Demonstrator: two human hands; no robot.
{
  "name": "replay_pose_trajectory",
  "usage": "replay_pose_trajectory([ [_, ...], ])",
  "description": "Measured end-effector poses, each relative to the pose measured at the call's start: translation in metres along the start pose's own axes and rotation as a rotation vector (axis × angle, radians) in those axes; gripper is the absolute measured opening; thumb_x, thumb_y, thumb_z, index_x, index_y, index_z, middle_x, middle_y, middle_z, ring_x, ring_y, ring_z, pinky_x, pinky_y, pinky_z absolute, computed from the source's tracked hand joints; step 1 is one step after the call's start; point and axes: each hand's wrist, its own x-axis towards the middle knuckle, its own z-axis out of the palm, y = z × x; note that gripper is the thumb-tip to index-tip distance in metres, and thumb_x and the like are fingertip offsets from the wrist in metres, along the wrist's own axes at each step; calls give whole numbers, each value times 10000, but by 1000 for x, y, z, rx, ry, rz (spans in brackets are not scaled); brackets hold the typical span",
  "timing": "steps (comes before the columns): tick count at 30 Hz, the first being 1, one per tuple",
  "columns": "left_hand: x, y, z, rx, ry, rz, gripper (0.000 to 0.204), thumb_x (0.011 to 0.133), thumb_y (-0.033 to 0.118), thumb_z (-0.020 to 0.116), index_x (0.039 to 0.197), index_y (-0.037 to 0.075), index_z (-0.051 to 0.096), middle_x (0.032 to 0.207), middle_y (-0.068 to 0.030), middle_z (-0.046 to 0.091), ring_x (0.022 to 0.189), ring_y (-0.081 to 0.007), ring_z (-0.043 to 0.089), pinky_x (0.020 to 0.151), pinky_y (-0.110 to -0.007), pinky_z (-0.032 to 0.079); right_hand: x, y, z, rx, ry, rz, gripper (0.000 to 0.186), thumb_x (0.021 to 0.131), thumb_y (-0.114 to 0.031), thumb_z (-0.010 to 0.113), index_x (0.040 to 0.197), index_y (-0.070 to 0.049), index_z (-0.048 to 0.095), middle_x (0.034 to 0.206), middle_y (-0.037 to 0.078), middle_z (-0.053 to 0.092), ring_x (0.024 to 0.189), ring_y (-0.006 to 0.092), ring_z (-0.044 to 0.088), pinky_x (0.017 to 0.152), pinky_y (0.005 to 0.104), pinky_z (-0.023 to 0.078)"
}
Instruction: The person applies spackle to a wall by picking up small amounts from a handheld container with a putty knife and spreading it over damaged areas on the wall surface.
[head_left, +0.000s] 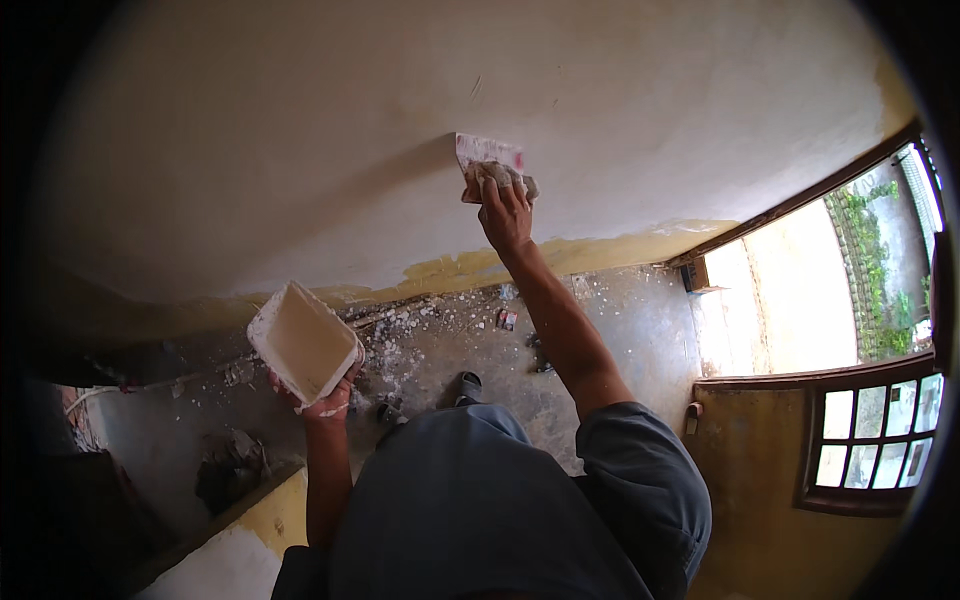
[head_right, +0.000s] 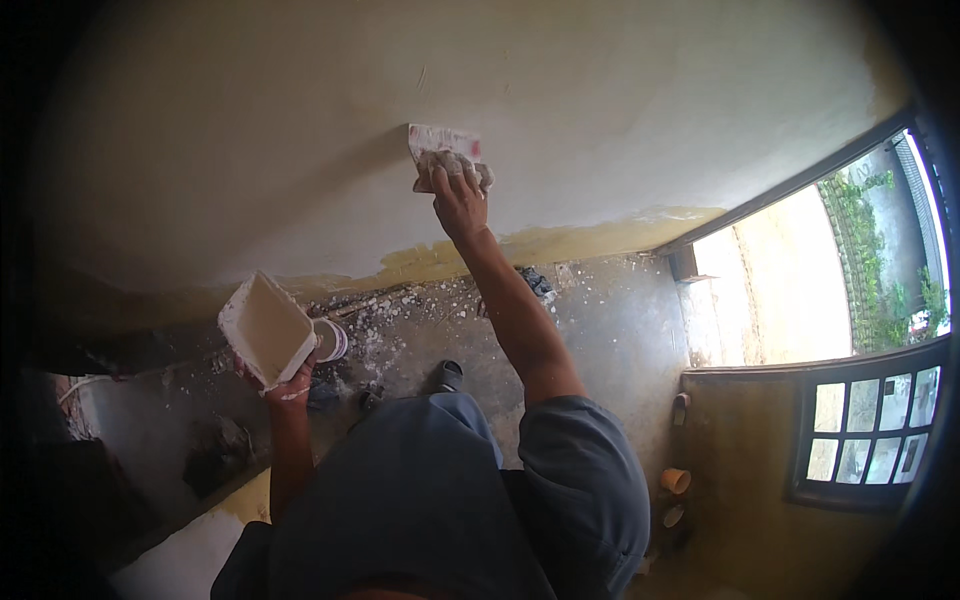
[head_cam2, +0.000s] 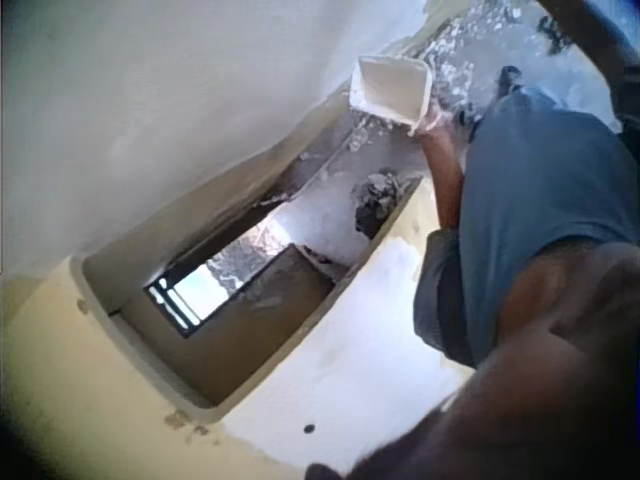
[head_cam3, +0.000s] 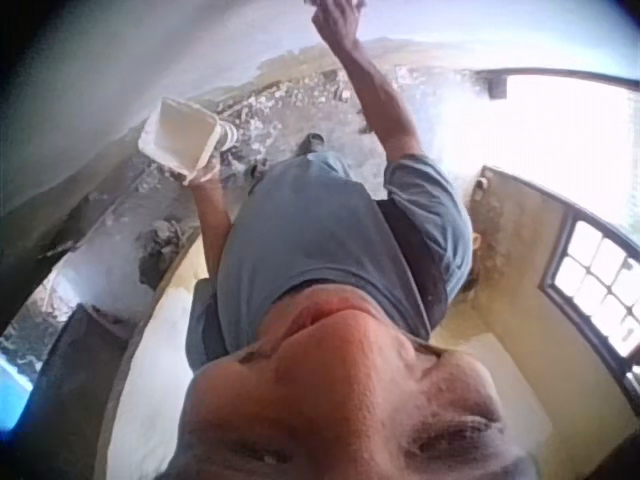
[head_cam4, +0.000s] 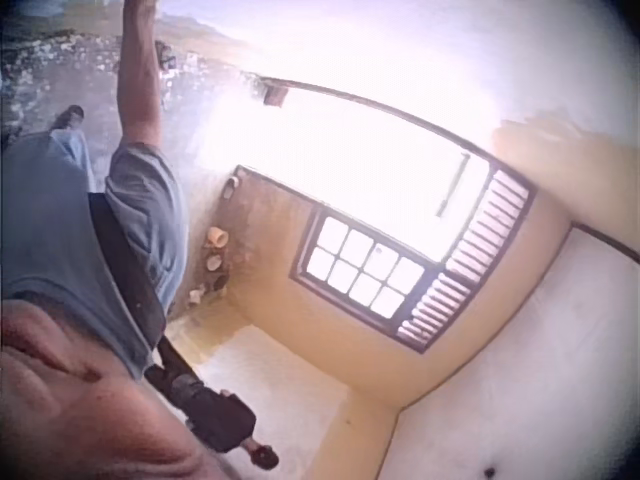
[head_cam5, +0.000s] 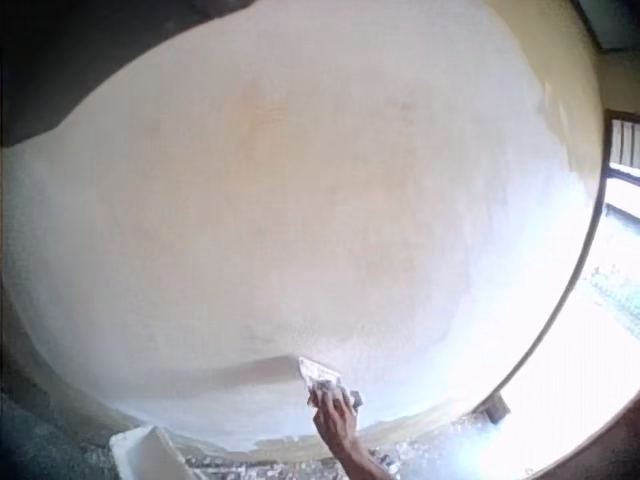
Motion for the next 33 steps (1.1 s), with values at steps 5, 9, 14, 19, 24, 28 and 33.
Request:
replay_pose_trajectory([
  [5,8,-4,4,-24,-100,-71,857,832,607,607,1528,250,257,1530,-105,351,1363,-434,392,949,-741,424,110,40,-104,-6,435,171,206,862,-60,592,1063,-58,637,965,102,688,872,313,640,828,508,462],
  [9,6,-4,-4,-54,-123,-43,868,845,602,607,1534,223,241,1529,-144,342,1362,-448,386,941,-718,454,212,51,-159,-98,470,233,251,814,7,591,1025,-120,640,933,64,690,843,291,655,755,390,512],
  [14,6,-2,-16,-51,-40,-42,834,866,612,582,1520,201,269,1493,-166,384,1327,-448,431,947,-686,479,212,12,-123,4,321,326,142,833,-60,626,955,-132,622,896,72,673,905,297,643,697,412,525],
  [19,11,-4,-46,-135,-73,-79,829,860,623,578,1501,178,297,1448,-172,438,1284,-444,478,929,-674,501,78,-36,-31,-90,56,-126,198,852,-81,648,1048,-112,643,1012,110,653,1000,339,618,834,449,505],
  [24,1,3,-21,-48,34,-33,852,844,636,586,1506,188,290,1467,-165,420,1292,-417,478,911,-663,518,39,5,-40,-54,233,88,221,885,-66,616,1106,-67,617,1096,108,650,1056,305,589,893,445,473],
  [28,-2,8,-29,-68,19,-44,842,846,633,581,1512,209,290,1473,-142,419,1304,-412,469,936,-689,481,87,41,-60,128,528,686,230,931,-73,512,1139,9,568,1076,181,621,902,337,602,787,451,490],
  [33,1,7,-31,-59,-24,-68,836,845,627,585,1513,218,291,1479,-131,416,1311,-397,467,948,-695,468,83,-26,-20,170,244,679,204,895,-23,543,1091,-62,586,1038,140,639,924,342,593,836,453,464],
])
